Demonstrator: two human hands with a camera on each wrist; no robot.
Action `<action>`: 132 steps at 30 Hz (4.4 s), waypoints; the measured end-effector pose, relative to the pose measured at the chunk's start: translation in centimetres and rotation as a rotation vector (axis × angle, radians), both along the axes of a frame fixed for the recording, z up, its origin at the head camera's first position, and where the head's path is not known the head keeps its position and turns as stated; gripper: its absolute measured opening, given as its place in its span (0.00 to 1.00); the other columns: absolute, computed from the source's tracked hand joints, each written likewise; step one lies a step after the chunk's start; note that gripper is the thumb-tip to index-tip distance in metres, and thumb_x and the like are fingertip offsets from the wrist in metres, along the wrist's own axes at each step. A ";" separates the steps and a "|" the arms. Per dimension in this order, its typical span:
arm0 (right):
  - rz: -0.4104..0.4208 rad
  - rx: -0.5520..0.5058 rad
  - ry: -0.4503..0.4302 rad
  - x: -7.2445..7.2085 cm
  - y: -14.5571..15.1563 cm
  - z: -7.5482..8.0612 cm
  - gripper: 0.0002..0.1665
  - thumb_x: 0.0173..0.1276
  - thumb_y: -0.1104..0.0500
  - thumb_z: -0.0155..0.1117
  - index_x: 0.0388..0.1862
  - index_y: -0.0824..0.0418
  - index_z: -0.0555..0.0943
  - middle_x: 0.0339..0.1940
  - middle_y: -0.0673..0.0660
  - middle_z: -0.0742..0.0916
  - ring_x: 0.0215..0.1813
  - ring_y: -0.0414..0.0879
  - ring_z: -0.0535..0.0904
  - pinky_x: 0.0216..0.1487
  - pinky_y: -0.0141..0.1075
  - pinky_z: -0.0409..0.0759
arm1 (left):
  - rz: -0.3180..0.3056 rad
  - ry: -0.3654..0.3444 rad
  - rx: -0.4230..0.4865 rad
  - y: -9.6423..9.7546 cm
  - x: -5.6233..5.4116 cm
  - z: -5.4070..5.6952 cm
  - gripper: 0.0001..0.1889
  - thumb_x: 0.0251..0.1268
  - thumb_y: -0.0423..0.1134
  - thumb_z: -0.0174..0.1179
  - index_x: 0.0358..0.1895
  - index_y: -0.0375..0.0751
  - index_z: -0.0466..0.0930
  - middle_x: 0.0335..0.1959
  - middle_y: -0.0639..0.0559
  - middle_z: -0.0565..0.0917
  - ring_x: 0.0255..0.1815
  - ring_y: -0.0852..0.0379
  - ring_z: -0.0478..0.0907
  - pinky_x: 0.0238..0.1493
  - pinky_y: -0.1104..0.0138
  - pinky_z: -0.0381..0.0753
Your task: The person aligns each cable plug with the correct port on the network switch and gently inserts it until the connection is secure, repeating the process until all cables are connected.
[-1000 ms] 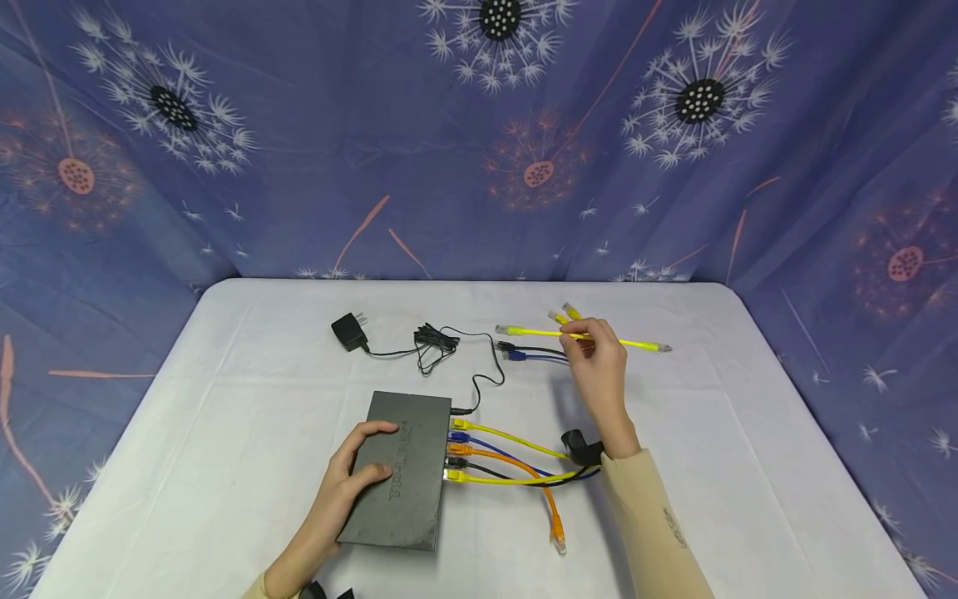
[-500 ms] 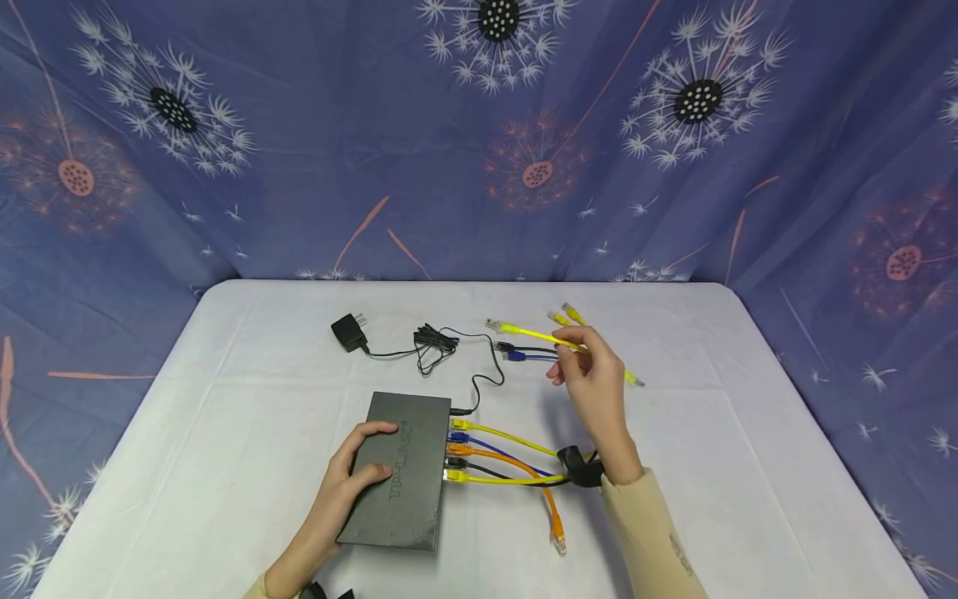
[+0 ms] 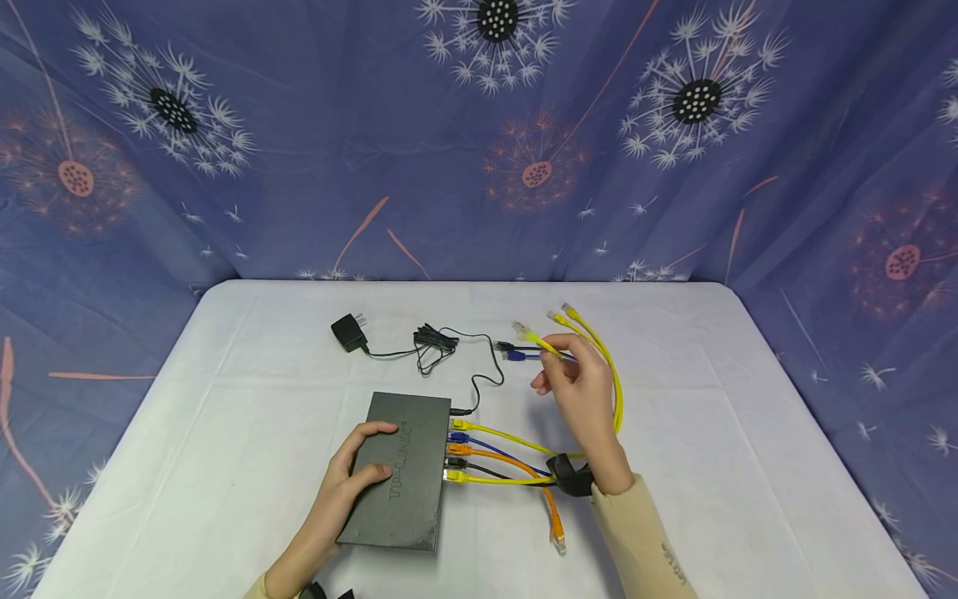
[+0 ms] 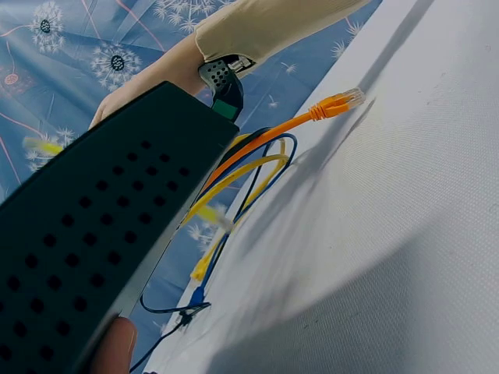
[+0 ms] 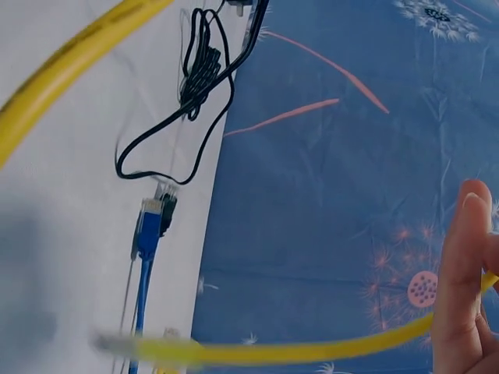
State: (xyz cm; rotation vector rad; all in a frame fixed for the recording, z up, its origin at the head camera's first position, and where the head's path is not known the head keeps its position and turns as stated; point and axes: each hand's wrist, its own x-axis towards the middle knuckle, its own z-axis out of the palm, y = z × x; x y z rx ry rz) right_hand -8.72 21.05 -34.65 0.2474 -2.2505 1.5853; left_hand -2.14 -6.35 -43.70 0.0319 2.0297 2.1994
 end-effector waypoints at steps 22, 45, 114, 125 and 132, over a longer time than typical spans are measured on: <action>0.226 -0.157 0.273 -1.0 0.5 -2.2 0.17 0.59 0.84 0.52 0.48 0.80 0.68 0.43 0.56 0.83 0.32 0.46 0.83 0.32 0.32 0.79 | 0.001 0.003 0.000 0.1 0.0 0.0 0.25 0.53 0.29 0.57 0.57 0.49 0.75 0.61 0.50 0.71 0.58 0.48 0.67 0.56 0.54 0.60; 0.179 0.059 0.501 0.0 0.0 -0.2 0.18 0.71 0.57 0.58 0.41 0.74 0.79 0.41 0.60 0.82 0.47 0.45 0.71 0.50 0.35 0.66 | 0.017 0.006 0.002 0.1 -0.3 0.4 0.25 0.52 0.29 0.57 0.56 0.49 0.75 0.60 0.50 0.72 0.58 0.48 0.66 0.56 0.54 0.59; 0.290 0.371 0.288 6.0 -2.0 -4.0 0.18 0.52 0.73 0.69 0.40 0.57 0.84 0.40 0.48 0.82 0.44 0.44 0.76 0.49 0.27 0.70 | 0.071 0.019 0.045 1.1 -0.8 1.9 0.24 0.54 0.29 0.55 0.57 0.49 0.74 0.60 0.50 0.72 0.55 0.47 0.66 0.53 0.55 0.61; 0.320 0.382 0.327 6.4 -2.3 -4.6 0.17 0.51 0.71 0.69 0.38 0.55 0.83 0.39 0.48 0.83 0.43 0.43 0.76 0.50 0.28 0.69 | 0.069 0.012 0.049 1.1 -0.8 1.9 0.24 0.54 0.29 0.55 0.57 0.49 0.74 0.60 0.50 0.71 0.56 0.47 0.66 0.54 0.55 0.61; 0.311 0.400 0.337 6.5 -2.4 -4.8 0.08 0.59 0.65 0.68 0.37 0.55 0.83 0.38 0.47 0.82 0.42 0.43 0.76 0.50 0.28 0.69 | 0.063 0.006 0.059 1.1 -0.7 1.9 0.24 0.54 0.29 0.54 0.57 0.49 0.74 0.60 0.49 0.71 0.55 0.46 0.66 0.52 0.56 0.62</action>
